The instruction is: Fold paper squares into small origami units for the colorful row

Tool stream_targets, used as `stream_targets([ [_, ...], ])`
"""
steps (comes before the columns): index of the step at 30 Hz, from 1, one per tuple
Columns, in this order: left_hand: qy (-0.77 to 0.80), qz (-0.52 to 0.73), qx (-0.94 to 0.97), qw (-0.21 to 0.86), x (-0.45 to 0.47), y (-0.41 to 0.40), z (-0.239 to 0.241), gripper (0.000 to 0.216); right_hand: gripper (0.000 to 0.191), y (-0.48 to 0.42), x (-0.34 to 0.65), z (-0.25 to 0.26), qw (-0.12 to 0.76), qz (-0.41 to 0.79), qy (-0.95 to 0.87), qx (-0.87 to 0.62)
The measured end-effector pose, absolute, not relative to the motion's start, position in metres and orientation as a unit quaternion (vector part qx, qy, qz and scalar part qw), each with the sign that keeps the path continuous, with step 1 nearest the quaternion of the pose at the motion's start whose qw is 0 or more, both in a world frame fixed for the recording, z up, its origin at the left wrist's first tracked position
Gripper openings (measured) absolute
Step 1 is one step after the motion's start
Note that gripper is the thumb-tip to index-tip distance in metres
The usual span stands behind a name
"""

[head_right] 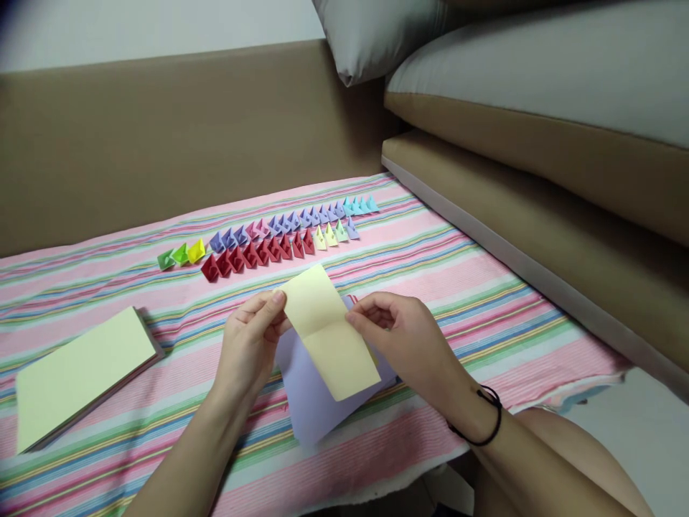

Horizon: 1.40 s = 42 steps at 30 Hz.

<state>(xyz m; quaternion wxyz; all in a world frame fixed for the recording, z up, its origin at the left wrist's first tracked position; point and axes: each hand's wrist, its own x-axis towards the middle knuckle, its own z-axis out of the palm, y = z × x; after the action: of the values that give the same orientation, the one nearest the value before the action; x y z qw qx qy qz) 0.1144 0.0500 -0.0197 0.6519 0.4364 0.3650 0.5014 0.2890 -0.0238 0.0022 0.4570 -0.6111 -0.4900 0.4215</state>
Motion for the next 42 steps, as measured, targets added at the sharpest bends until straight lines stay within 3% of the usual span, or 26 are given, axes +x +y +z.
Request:
stream_targets([
  [15,0.373,0.542,0.417,0.628,0.112,0.048,-0.017,0.017,0.022,-0.021,0.289,0.001,0.445,0.446,-0.495,-0.598],
  [24,0.349,0.328,0.510,0.714,0.117,0.042,-0.020,0.028,0.023,-0.015,0.292,-0.011,0.509,0.440,-0.447,-0.590],
  [30,0.359,0.342,0.538,0.682,0.117,0.041,-0.019,0.023,0.019,-0.015,0.290,-0.010,0.528,0.440,-0.433,-0.582],
  [42,0.341,0.289,0.534,0.718,0.118,0.043,-0.020,0.031,0.019,-0.011,0.291,-0.017,0.566,0.434,-0.416,-0.564],
])
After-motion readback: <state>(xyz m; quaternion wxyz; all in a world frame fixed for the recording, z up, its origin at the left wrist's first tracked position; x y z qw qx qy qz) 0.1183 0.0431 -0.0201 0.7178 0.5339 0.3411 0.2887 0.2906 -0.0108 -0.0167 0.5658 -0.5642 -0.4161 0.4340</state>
